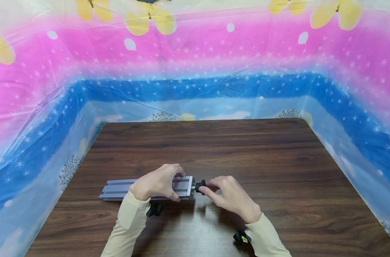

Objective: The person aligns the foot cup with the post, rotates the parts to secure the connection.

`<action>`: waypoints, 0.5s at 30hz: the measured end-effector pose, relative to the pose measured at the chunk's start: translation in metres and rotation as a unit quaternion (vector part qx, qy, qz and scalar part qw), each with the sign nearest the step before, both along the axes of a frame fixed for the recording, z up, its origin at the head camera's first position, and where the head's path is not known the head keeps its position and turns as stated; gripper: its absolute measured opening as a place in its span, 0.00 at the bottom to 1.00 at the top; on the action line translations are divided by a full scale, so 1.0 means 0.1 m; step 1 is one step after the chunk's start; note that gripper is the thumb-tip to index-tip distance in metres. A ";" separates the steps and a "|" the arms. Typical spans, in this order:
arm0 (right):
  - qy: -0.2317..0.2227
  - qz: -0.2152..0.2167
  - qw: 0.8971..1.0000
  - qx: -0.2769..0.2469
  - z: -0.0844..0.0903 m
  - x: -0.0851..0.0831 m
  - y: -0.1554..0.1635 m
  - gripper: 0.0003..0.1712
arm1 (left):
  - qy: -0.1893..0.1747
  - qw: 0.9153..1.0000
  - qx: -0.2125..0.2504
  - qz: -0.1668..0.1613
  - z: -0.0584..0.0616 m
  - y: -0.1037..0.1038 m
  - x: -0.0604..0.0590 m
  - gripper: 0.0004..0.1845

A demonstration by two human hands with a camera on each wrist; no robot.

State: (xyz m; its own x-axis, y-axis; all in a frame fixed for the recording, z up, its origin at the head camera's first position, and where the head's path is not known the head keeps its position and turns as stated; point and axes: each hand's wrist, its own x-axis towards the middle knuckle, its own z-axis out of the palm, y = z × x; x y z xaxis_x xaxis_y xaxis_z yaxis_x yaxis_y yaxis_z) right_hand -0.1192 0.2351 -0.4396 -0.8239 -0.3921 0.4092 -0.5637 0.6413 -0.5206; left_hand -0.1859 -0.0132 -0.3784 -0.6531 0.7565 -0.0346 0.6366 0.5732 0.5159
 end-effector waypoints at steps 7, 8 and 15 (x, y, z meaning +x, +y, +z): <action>-0.002 -0.025 0.999 0.029 0.02 0.03 0.02 0.13 | 0.004 1.000 0.002 0.000 0.00 -0.01 0.00 0.27; 0.002 -0.027 0.999 0.031 0.03 0.03 0.03 0.12 | 0.002 1.000 0.002 0.001 0.01 -0.01 0.00 0.27; 0.072 0.018 0.997 0.028 0.05 0.03 0.09 0.35 | 0.002 1.000 -0.002 0.003 0.01 -0.02 0.00 0.27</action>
State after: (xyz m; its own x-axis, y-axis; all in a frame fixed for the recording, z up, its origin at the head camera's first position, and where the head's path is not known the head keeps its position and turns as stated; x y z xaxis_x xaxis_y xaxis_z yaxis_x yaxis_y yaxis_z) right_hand -0.1161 0.2444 -0.4347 -0.7433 -0.4464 0.4982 -0.6533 0.6446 -0.3971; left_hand -0.1862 -0.0157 -0.3770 -0.6576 0.7525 -0.0353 0.6351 0.5790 0.5113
